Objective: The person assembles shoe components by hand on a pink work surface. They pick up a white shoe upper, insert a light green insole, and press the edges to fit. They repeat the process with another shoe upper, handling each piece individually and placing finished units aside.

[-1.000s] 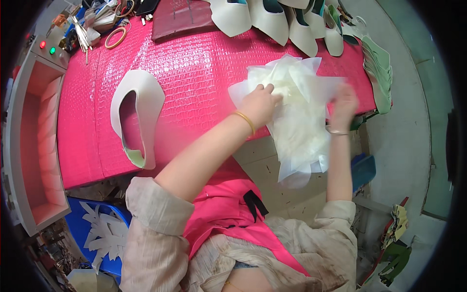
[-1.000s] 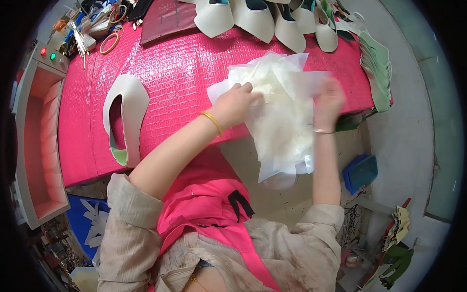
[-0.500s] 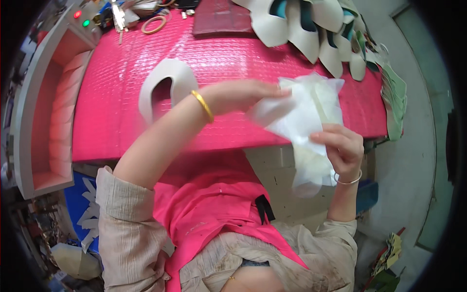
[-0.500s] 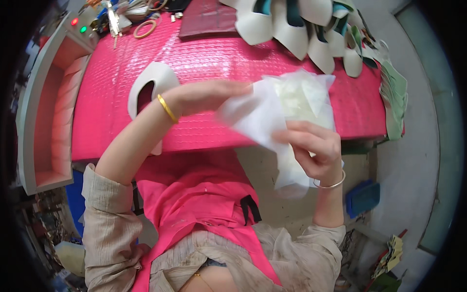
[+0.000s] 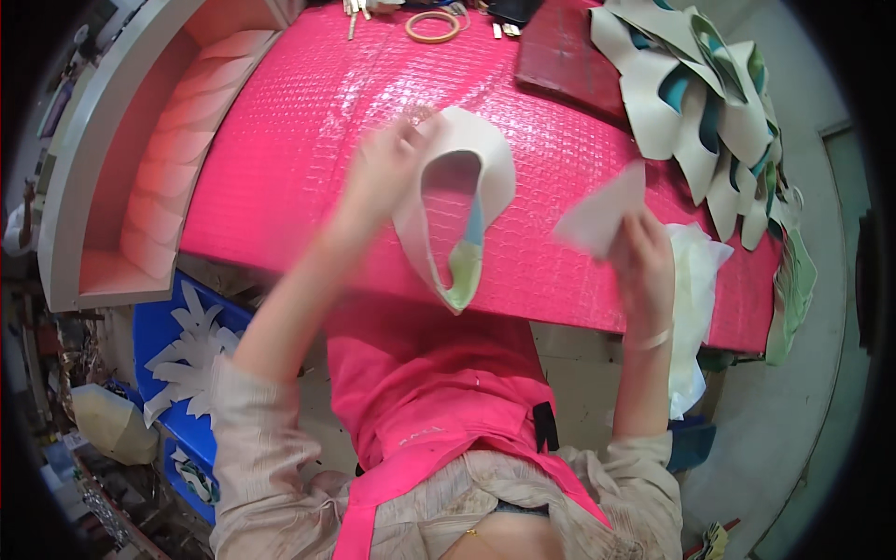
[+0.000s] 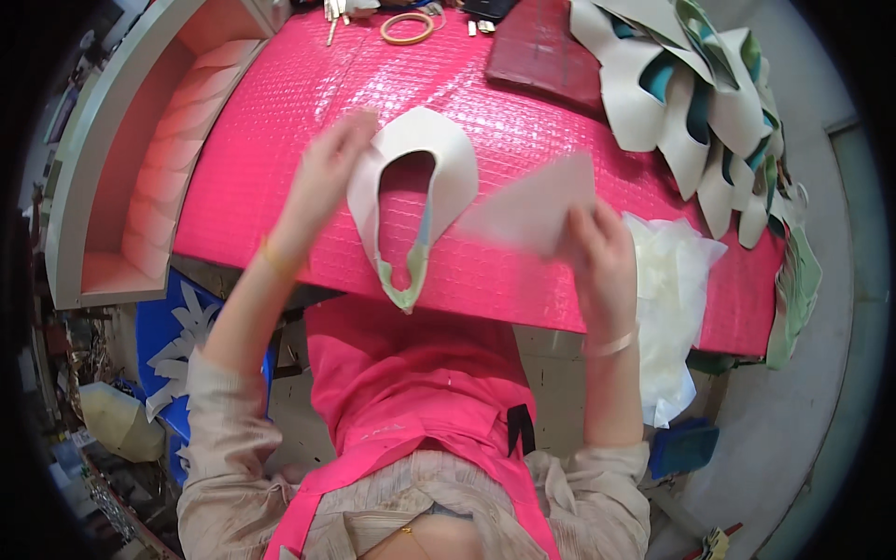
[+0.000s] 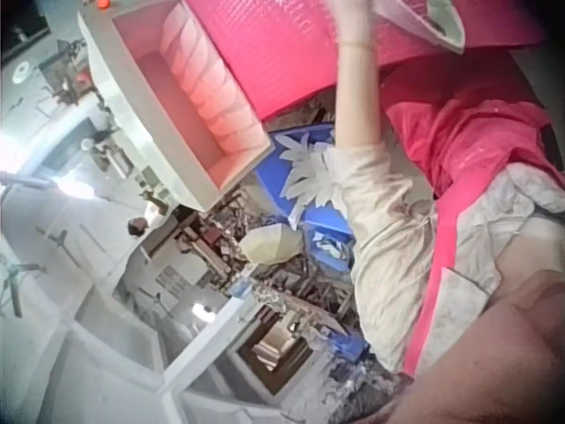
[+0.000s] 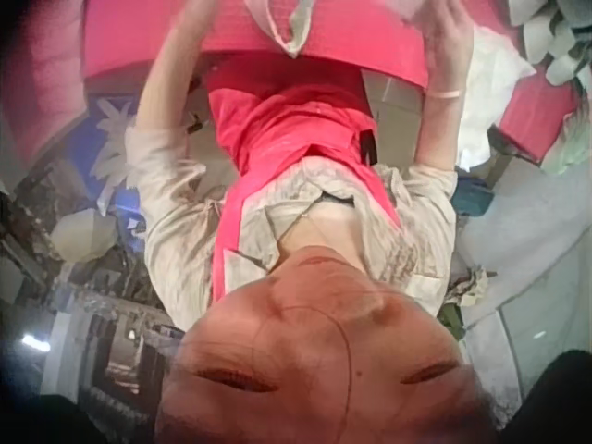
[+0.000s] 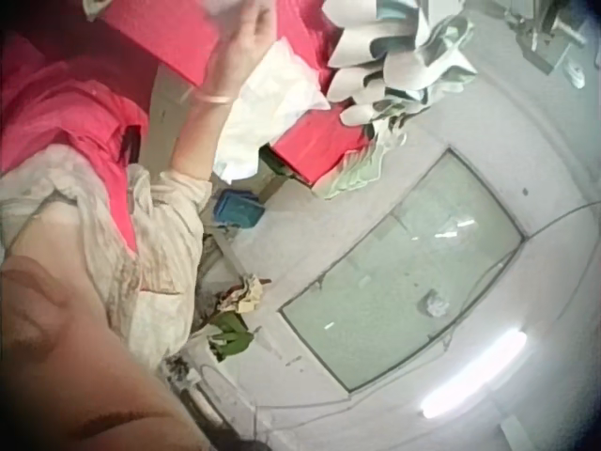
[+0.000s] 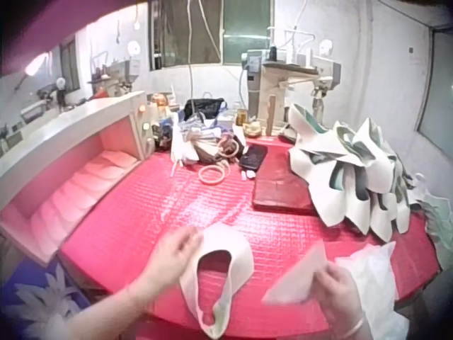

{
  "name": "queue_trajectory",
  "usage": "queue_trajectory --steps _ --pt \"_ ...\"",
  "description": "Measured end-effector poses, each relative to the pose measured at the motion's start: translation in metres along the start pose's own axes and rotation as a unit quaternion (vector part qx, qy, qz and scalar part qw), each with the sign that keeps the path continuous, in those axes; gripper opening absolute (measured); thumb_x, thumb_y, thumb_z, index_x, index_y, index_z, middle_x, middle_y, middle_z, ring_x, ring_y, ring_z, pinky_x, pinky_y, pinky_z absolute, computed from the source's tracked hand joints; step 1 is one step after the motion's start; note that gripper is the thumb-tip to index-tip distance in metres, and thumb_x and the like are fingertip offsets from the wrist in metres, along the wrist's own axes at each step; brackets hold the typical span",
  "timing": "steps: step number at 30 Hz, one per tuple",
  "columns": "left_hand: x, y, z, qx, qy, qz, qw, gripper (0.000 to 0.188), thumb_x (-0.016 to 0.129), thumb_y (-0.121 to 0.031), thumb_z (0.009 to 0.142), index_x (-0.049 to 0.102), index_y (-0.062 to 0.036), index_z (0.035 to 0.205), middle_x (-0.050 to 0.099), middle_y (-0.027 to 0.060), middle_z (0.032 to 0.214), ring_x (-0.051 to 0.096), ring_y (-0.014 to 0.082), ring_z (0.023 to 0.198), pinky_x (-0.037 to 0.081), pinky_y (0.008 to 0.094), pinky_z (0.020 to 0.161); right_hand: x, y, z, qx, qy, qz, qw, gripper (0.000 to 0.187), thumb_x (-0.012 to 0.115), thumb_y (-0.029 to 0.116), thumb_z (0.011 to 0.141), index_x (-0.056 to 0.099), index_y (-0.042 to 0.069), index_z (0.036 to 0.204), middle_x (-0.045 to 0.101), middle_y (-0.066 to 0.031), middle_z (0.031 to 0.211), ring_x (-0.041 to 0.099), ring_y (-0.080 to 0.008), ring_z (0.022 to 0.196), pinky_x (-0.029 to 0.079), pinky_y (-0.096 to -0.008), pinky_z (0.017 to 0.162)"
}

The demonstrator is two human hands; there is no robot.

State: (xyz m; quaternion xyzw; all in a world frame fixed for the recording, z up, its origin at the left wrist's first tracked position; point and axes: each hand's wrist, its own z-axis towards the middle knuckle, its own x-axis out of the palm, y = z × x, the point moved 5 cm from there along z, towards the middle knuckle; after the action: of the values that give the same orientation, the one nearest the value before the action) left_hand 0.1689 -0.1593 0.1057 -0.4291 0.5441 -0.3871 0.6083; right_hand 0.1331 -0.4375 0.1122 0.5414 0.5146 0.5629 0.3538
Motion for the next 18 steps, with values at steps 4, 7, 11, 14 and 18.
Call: queue_trajectory --steps 4,7,11,14,18 --pt "-0.037 0.102 0.054 -0.156 -0.028 0.351 0.923 0.075 0.042 -0.067 0.077 0.063 0.004 0.092 0.058 0.0228 0.097 0.05 0.0388 0.103 0.038 0.0472 0.088 0.077 -0.042 0.114 0.109 0.116 0.092 0.983 0.042 0.035 0.026 0.094 0.046 -0.006 0.118 0.056 -0.0174 0.114 0.059 -0.0226 0.098 0.048 -0.0303 0.081" --pt "-0.022 0.097 0.025 -0.118 0.086 0.21 0.967 0.063 0.056 -0.056 0.076 0.059 0.0021 0.102 0.058 0.021 0.1 0.053 0.0367 0.097 0.041 0.0438 0.086 0.07 -0.099 0.134 0.247 0.116 0.107 0.956 0.042 0.033 0.024 0.094 0.046 -0.009 0.117 0.055 -0.0205 0.115 0.057 -0.0296 0.102 0.045 -0.0365 0.089" --pt "-0.023 0.088 -0.093 -0.127 0.022 -0.106 0.986 0.048 0.071 -0.013 0.072 0.05 0.0015 0.113 0.059 0.0105 0.081 0.059 0.0236 0.074 0.047 0.0295 0.068 0.087 -0.11 0.022 0.368 0.139 0.132 0.91 0.044 0.035 0.022 0.093 0.039 -0.008 0.124 0.052 -0.0214 0.118 0.055 -0.0336 0.104 0.045 -0.04 0.091" --pt "-0.029 0.054 -0.128 0.01 -0.098 0.233 0.968 0.045 0.071 -0.015 0.065 0.053 -0.0086 0.106 0.052 0.0111 0.078 0.056 0.0307 0.079 0.046 0.0343 0.065 0.081 -0.128 -0.021 0.327 0.046 0.236 0.914 0.045 0.038 0.023 0.092 0.037 -0.007 0.126 0.049 -0.0219 0.121 0.051 -0.0357 0.109 0.044 -0.0422 0.092" --pt "0.002 0.052 -0.135 0.092 0.07 0.431 0.895 0.034 0.056 -0.019 0.075 0.056 -0.004 0.105 0.057 0.0114 0.082 0.058 0.0351 0.076 0.045 0.039 0.063 0.107 -0.105 -0.009 0.282 0.076 0.162 0.943 0.038 0.036 0.025 0.094 0.045 -0.006 0.115 0.058 -0.0221 0.104 0.062 -0.0286 0.09 0.053 -0.0305 0.072"
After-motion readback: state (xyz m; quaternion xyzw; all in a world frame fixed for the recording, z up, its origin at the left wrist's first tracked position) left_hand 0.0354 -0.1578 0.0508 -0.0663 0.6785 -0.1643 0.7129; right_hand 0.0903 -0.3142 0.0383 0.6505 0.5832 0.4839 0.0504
